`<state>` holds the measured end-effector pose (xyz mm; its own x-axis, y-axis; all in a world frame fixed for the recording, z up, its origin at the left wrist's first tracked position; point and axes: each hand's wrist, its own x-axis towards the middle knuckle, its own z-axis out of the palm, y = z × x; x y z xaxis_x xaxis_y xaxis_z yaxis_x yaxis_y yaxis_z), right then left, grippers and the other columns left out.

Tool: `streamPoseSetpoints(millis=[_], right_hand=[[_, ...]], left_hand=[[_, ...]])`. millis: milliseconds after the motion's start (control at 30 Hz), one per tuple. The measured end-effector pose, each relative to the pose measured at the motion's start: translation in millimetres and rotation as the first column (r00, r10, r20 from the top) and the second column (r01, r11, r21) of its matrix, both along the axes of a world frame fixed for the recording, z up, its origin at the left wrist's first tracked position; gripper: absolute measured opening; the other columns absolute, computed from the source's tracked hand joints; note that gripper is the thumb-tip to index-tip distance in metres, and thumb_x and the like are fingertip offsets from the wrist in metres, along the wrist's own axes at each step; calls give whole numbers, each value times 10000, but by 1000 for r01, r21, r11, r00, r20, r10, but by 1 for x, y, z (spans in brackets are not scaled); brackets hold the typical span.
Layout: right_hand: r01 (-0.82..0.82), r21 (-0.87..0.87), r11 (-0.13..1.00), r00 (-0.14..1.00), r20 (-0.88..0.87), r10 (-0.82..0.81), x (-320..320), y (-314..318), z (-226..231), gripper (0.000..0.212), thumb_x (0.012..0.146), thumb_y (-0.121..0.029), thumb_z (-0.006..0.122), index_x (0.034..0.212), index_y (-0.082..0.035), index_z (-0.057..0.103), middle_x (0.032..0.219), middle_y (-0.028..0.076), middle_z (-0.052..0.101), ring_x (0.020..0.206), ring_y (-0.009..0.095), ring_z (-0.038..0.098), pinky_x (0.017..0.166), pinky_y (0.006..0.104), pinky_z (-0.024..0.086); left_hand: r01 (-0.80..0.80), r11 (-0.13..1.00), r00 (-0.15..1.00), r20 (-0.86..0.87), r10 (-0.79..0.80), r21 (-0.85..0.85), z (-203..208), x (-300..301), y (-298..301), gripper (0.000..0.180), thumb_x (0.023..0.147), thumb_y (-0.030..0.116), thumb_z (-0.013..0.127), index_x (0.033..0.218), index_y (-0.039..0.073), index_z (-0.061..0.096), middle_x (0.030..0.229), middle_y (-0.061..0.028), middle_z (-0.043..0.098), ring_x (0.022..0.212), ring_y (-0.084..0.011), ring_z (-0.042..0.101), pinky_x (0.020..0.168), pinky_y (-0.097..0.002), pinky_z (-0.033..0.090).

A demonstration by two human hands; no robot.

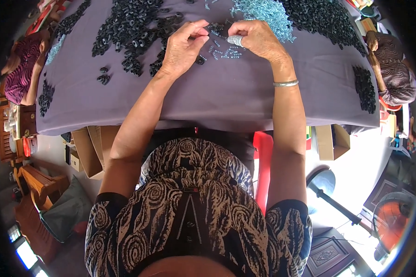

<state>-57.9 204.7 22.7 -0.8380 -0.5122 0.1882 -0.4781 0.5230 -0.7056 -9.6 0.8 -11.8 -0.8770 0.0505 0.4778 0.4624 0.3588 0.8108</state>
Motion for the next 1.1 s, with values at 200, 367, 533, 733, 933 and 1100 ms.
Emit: streamPoseSetpoints(millis=[200,367,533,733,933,1100], right_hand=[[-36,-13,999,999,-34,35,7,15,15,150,706,4,618,844,-47,652,734,9,592,647,122,538,610,251,435],[-110,78,991,992,-59,115,24,13,7,247,677,106,528,856,-24,637,719,15,554,632,112,503,592,247,404],[-105,113,988,979,-161,122,22,10,1,286,626,125,466,833,-6,614,713,43,551,614,141,495,571,275,400],[-101,143,984,992,-61,111,24,8,5,207,643,95,514,808,3,599,700,54,542,601,155,499,562,277,402],[-113,131,985,993,4,114,23,13,3,147,664,63,554,796,10,593,686,32,543,603,119,502,554,268,401],[-107,123,987,994,-22,111,23,18,5,73,721,6,590,794,0,585,657,-4,518,587,85,464,534,241,372]], left_hand=[[1,1000,1000,17,-1,-8,0,1,-5,304,802,-12,616,1094,69,604,853,-16,613,763,-87,572,674,-215,477],[-5,1000,1000,19,5,-17,1,2,-1,280,799,-3,626,1068,71,619,810,-7,624,722,-82,569,651,-219,469],[10,1000,1000,-13,-10,-1,-1,1,0,262,787,-7,621,1040,64,620,812,-36,630,709,-123,586,648,-248,477],[32,999,999,1,-32,0,0,3,-1,262,789,-4,618,1042,65,619,819,-41,632,725,-124,591,665,-250,481],[55,998,998,22,-55,5,1,4,2,268,799,10,627,1061,69,621,826,-24,633,754,-88,578,691,-231,481],[51,998,996,78,-54,41,1,4,0,270,795,11,638,1059,64,624,820,-12,624,741,-66,561,685,-217,479]])
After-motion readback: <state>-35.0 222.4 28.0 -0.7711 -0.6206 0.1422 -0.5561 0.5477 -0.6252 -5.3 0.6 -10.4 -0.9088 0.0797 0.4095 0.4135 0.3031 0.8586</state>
